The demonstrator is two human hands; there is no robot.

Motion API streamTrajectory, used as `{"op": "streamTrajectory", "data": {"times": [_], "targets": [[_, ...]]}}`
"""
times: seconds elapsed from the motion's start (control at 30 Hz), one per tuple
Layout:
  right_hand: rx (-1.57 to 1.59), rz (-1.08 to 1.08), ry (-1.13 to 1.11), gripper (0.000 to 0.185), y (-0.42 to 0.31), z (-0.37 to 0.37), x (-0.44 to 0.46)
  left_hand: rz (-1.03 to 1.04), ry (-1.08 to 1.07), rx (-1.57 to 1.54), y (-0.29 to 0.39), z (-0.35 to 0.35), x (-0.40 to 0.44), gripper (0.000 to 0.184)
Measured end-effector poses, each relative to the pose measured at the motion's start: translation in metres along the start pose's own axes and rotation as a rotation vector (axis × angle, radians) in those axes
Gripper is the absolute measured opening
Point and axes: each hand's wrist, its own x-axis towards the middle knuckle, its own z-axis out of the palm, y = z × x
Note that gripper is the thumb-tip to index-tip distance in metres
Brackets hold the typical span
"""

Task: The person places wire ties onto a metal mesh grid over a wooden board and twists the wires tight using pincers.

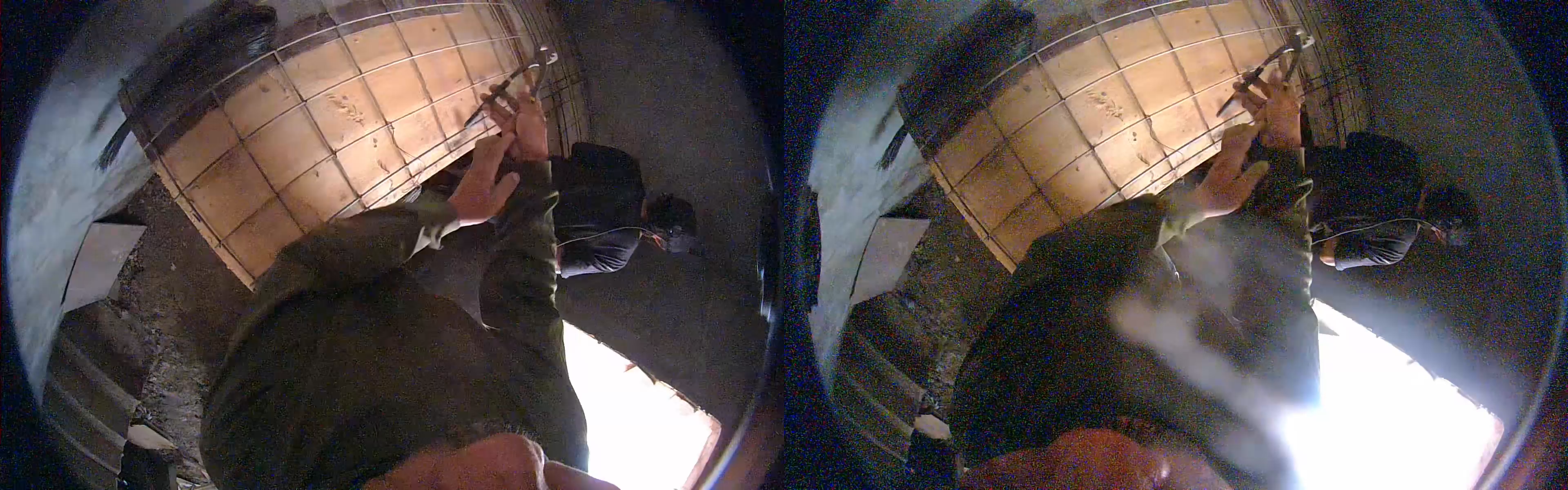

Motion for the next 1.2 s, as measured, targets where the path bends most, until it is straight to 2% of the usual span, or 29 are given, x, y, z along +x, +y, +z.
{"op": "streamTrajectory", "data": {"times": [0.03,0.1,0.13,0.17,0.2,0.23,0.27,0.3,0.37,0.4,0.43,0.47,0.53,0.57,0.6,0.67,0.73,0.77,0.83,0.87,0.9,0.93,0.97,1.0,1.07,1.13,1.2], "targets": [[0.003,-0.004,0.001,0.048,0.001,-0.002,-0.002,0.004,-0.003,0.001,-0.003,0.006,-0.002,0.051],[-0.006,-0.107,0.045,0.05,0.009,-0.005,-0.003,-0.458,-0.073,-0.208,-0.012,0.012,-0.008,0.046],[-0.064,-0.151,0.011,0.05,0.015,-0.013,0.005,-0.458,-0.069,-0.198,-0.002,0.004,-0.005,0.046],[-0.12,-0.196,-0.021,0.051,0.022,-0.021,0.014,-0.477,-0.186,-0.176,0.01,-0.005,-0.008,0.042],[-0.184,-0.269,0.116,0.051,0.012,-0.006,0.005,-0.498,-0.303,-0.157,0.025,-0.013,-0.007,0.038],[-0.244,-0.344,0.254,0.051,0.008,0.003,-0.001,-0.503,-0.301,-0.144,0.035,-0.016,-0.007,0.038],[-0.504,-0.436,0.365,0.052,0.014,-0.002,0.005,-0.336,-0.353,-0.038,0.044,-0.015,-0.005,0.037],[-0.492,-0.432,0.356,0.052,0.024,0.0,0.007,-0.166,-0.404,0.07,0.055,-0.013,-0.003,0.037],[-1.324,-0.788,0.497,0.054,0.044,0.003,0.006,-0.108,-0.498,0.072,0.085,0.002,-0.002,0.018],[-1.321,-0.634,0.399,0.056,0.051,0.006,0.007,-0.089,-0.529,0.073,0.097,0.007,-0.006,0.012],[-1.4,-0.54,0.355,0.055,0.053,0.009,0.014,0.118,-0.579,0.082,0.101,0.006,-0.013,0.014],[-1.399,-0.551,0.347,0.055,0.046,0.007,0.023,0.329,-0.624,0.095,0.1,0.005,-0.016,0.016],[-0.201,-0.345,0.339,0.044,0.014,-0.012,0.045,0.387,-0.631,0.05,0.068,-0.025,-0.05,0.022],[0.39,-0.202,0.303,0.039,-0.001,-0.02,0.051,0.041,-0.672,-0.329,0.052,-0.035,-0.076,0.025],[0.344,-0.221,0.295,0.035,-0.026,-0.019,0.051,-0.314,-0.69,-0.702,0.032,-0.046,-0.101,0.028],[0.28,-0.215,0.292,0.032,-0.047,-0.039,0.039,-0.341,-0.727,-0.553,0.0,-0.068,-0.142,0.022],[-0.008,-0.167,-0.051,0.03,-0.063,-0.055,0.037,-0.194,-0.503,-0.135,-0.001,-0.085,-0.113,0.02],[-0.171,-0.111,-0.003,0.029,-0.053,-0.057,0.023,-0.26,-0.319,0.04,-0.012,-0.09,-0.096,0.017],[-0.354,0.083,0.028,0.028,-0.031,-0.032,-0.017,-0.818,0.078,0.028,-0.045,-0.085,-0.075,0.029],[-0.372,0.23,0.015,0.029,-0.019,-0.016,-0.036,-0.852,0.19,0.011,-0.048,-0.087,-0.062,0.037],[-0.574,0.185,-0.202,0.044,-0.002,-0.01,-0.044,-0.89,0.283,0.108,-0.08,-0.078,-0.072,0.039],[-0.754,0.096,-0.408,0.061,0.014,-0.004,-0.052,-1.013,0.354,-0.026,-0.059,-0.08,-0.053,0.038],[-0.93,0.321,-0.368,0.056,0.027,0.004,-0.052,-1.135,0.425,-0.162,-0.036,-0.082,-0.034,0.038],[-1.17,0.232,-0.433,0.049,0.058,-0.009,-0.042,-1.135,0.429,-0.163,-0.055,-0.075,-0.042,0.038],[-1.395,0.128,-0.495,0.047,0.075,0.009,-0.04,-1.013,0.468,-0.331,-0.11,-0.059,-0.065,0.034],[-1.437,0.161,-0.509,0.047,0.077,0.019,-0.038,-1.042,0.467,-0.366,-0.1,-0.057,-0.063,0.032],[-1.526,0.118,-0.635,0.048,0.083,0.02,-0.028,-1.097,0.395,-0.339,-0.096,-0.061,-0.062,0.028]]}}
